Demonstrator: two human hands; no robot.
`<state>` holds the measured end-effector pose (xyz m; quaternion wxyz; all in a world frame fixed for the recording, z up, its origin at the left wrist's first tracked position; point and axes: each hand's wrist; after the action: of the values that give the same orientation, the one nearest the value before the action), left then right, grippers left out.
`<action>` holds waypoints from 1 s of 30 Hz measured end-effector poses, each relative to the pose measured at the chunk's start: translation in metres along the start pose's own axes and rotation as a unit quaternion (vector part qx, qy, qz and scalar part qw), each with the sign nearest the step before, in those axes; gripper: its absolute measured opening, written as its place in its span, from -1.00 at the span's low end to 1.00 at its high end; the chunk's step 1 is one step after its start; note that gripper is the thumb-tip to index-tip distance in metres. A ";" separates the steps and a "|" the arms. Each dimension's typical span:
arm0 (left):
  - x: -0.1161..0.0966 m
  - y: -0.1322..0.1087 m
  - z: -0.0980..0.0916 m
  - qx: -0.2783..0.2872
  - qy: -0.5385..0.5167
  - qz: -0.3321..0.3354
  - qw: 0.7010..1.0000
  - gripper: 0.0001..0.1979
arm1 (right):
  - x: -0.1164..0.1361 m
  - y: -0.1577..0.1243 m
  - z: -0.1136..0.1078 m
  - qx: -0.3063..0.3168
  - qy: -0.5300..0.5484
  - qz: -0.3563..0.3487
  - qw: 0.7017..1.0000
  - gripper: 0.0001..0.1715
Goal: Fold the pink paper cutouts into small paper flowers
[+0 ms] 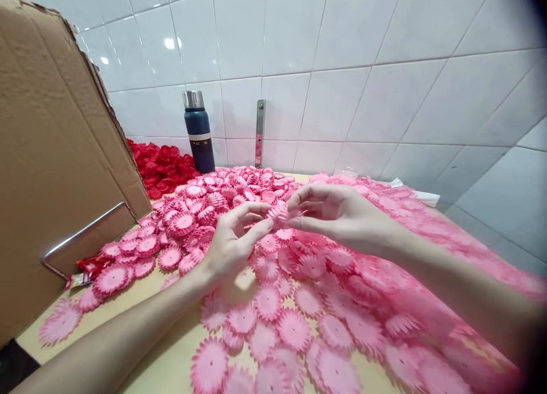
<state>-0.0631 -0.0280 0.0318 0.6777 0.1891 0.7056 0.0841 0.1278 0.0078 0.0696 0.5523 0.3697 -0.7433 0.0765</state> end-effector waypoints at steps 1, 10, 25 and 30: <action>0.001 0.000 0.001 0.003 -0.007 -0.001 1.000 -0.86 | -0.001 0.001 -0.001 -0.010 -0.010 0.004 1.000 -0.79; 0.009 0.002 0.001 -0.049 0.034 0.000 0.998 -0.89 | -0.010 0.000 -0.017 -0.086 -0.353 -0.029 0.931 -0.79; 0.013 -0.004 0.008 -0.046 0.009 -0.015 0.999 -0.96 | 0.004 0.000 0.022 -0.064 -0.227 -0.019 0.972 -0.93; 0.016 -0.007 0.011 -0.063 0.045 0.012 0.997 -0.96 | 0.000 -0.003 0.033 -0.101 -0.287 -0.035 0.952 -0.90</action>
<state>-0.0537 -0.0296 0.0136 0.6545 0.1504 0.7267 0.1447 0.1044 -0.0111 0.0561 0.3527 0.3443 -0.8607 -0.1274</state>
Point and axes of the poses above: each hand's wrist, its own y-axis towards the middle knuckle, its own z-axis out of the palm, x = y × z, and after that the axes turned 4 degrees about x, right-handed
